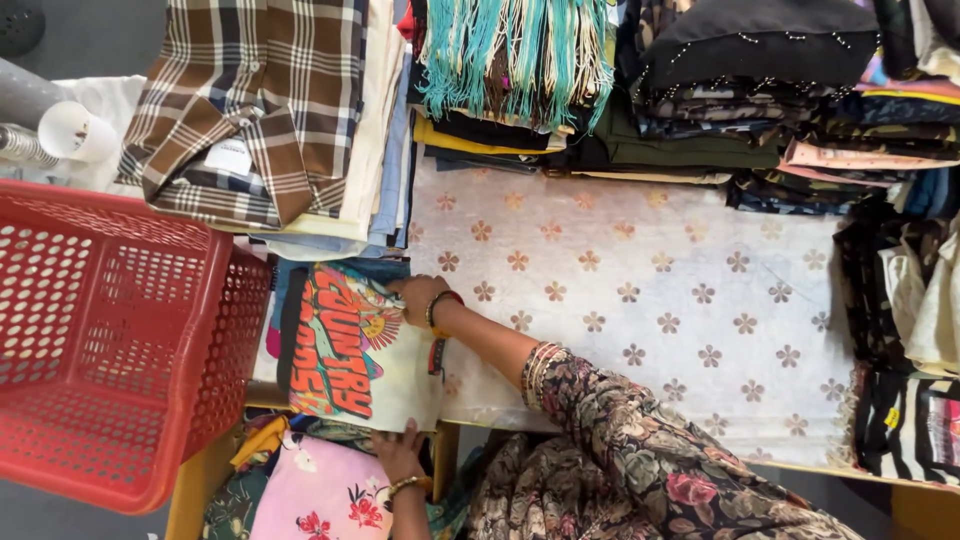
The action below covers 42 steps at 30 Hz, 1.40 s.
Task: Folding various articles of clothing on a floral-patterned surface.
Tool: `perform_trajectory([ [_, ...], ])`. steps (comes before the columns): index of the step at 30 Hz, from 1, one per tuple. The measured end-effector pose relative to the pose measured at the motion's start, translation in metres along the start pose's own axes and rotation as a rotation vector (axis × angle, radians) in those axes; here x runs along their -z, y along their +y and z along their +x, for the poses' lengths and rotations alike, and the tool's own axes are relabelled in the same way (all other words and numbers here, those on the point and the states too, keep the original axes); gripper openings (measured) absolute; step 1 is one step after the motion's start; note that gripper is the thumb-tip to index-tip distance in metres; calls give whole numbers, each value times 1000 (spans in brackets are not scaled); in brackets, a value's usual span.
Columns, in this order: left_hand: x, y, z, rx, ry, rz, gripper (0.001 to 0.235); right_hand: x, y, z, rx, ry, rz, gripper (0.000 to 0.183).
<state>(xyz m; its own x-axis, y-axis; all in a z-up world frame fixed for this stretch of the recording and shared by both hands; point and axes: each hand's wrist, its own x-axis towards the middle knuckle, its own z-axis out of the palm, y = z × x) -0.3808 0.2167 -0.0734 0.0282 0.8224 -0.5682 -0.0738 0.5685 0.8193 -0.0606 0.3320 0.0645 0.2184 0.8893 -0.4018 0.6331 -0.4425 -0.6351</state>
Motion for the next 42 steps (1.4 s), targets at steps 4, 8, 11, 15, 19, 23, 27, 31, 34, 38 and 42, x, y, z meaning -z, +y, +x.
perform_trajectory([
  [4, -16, 44, -9, -918, 383, 813, 51, -16, 20, 12, 66, 3, -129, 60],
  [8, -42, 138, 47, -911, 342, 846, 34, 15, 30, -8, -44, 4, -72, 65],
  [11, -77, 193, 104, -1027, 252, 945, 40, -12, 66, 7, -72, -18, -33, 47],
  [15, -95, 207, 159, -1095, 346, 1211, 46, -25, 76, 4, 11, 64, 40, 37],
  [19, -69, 199, 194, -737, 155, 1173, 33, -12, 62, -3, 15, 116, 156, 34],
  [23, -46, 194, 224, -621, 211, 1064, 32, -14, 63, 9, 77, 181, 179, 31],
  [27, -127, 230, 141, -965, 370, 1276, 49, 1, 46, 5, 41, 254, 103, 40],
  [31, -170, 195, 123, -1135, 62, 1328, 63, -8, 36, -36, 98, 445, -67, 61],
  [34, -189, 172, 147, -992, 62, 1504, 87, -20, 47, -54, 253, 483, -102, 60],
  [38, -187, 145, 183, -836, 80, 1735, 102, -26, 93, -82, 221, 434, -192, 63],
  [42, -183, 166, 158, -916, 29, 1572, 101, -28, 194, -129, 16, 488, -327, 67],
])
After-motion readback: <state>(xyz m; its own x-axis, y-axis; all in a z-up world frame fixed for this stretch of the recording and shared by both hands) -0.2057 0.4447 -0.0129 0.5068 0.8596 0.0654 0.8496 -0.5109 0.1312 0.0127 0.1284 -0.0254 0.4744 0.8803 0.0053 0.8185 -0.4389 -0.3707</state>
